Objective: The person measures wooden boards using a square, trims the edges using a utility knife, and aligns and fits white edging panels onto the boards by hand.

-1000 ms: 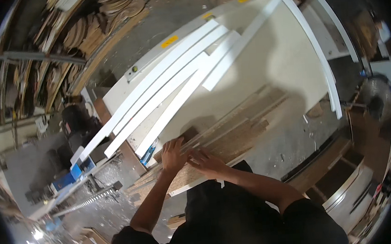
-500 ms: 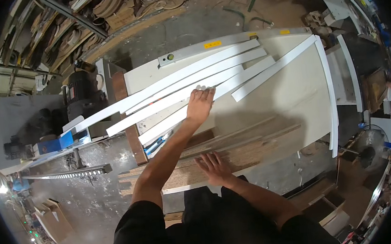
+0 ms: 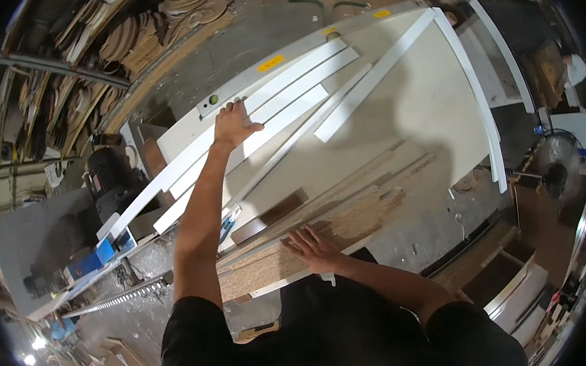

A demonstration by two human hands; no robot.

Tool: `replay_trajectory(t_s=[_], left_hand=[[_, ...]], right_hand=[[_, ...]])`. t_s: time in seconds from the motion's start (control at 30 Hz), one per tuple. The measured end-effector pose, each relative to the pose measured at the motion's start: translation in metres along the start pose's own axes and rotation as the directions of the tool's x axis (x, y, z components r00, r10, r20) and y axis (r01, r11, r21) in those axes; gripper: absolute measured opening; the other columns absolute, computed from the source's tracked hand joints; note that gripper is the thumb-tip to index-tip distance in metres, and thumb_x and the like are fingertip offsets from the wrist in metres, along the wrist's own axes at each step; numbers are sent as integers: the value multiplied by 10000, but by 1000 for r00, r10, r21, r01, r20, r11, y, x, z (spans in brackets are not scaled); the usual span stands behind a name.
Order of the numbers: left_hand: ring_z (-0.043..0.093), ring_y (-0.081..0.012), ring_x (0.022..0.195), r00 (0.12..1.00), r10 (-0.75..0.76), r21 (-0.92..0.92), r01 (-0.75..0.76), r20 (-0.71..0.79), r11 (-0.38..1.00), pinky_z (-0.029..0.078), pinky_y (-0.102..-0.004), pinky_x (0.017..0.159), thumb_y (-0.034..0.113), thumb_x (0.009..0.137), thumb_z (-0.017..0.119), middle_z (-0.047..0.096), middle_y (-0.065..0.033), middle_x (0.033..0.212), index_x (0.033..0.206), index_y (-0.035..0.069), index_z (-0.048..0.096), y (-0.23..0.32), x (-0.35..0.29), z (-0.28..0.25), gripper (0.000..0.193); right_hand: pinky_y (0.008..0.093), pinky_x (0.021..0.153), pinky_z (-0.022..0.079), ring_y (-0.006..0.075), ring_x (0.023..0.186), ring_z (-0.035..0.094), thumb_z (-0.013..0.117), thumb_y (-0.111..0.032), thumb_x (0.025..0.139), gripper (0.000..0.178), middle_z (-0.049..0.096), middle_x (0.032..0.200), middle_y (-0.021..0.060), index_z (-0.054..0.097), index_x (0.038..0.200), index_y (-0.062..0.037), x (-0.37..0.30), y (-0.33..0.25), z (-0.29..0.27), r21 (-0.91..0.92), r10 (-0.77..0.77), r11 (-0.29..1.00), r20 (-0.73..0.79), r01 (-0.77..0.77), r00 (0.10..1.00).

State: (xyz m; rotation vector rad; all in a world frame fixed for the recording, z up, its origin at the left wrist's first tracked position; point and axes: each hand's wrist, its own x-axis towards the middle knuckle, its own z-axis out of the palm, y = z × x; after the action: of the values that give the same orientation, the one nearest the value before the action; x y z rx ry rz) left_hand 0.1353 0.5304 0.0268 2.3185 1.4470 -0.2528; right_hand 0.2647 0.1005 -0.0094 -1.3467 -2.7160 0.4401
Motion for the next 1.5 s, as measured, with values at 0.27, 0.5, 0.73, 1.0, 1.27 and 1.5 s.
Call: replay_trajectory(t_s=[0.27,0.5,0.73,1.0,1.27,1.5], left_hand=[[551,-416,1425,953,187,29,-185,-239,982,398,-506,1225,650,879,807,615,-267,1514,1531,-54,538,31,3,50,996],[571,-306,1356,829,268,86,-260,-492,962,318,-590,1263,377,1016,718,652,-76,1356,1362,122,717,98,11,86,430],[605,-284,1302,743,383,205,-324,-550,924,404,-581,1180,252,1013,690,675,-115,1289,1301,82,733,128,0,87,337],[770,-333,1030,956,290,-16,-291,-52,956,556,-464,949,389,966,781,767,-185,1134,1266,-8,662,334,-21,102,512],[761,-339,1002,953,279,-132,-294,-118,947,551,-443,955,399,831,876,730,-186,1143,1289,-12,623,355,-17,99,665],[745,-348,1015,964,261,-378,-260,-50,888,564,-454,1011,400,771,855,763,-186,1178,1297,50,769,237,-63,-6,637]], right_hand=[[651,1345,221,423,1578,398,635,-405,1021,899,378,1702,277,232,1759,-88,1,-1,3,45,-19,999,-35,20,999],[624,1352,222,408,1555,450,724,-371,891,951,474,1657,253,353,1730,-121,1,-1,4,65,14,998,-94,-8,995],[638,1365,153,408,1615,351,647,-407,976,932,402,1709,260,245,1757,-96,1,-3,2,-11,22,1000,24,-21,999],[657,1355,151,416,1624,340,616,-365,1019,801,366,1750,226,348,1721,-88,4,-1,-1,200,-64,980,407,-21,911],[635,1325,250,396,1587,396,658,-318,980,668,451,1683,171,524,1602,-114,-13,-5,45,437,88,894,49,-100,995],[620,1374,177,410,1604,377,521,-347,1049,743,420,1704,231,347,1714,-64,-2,-5,13,99,44,994,-102,-33,994]])
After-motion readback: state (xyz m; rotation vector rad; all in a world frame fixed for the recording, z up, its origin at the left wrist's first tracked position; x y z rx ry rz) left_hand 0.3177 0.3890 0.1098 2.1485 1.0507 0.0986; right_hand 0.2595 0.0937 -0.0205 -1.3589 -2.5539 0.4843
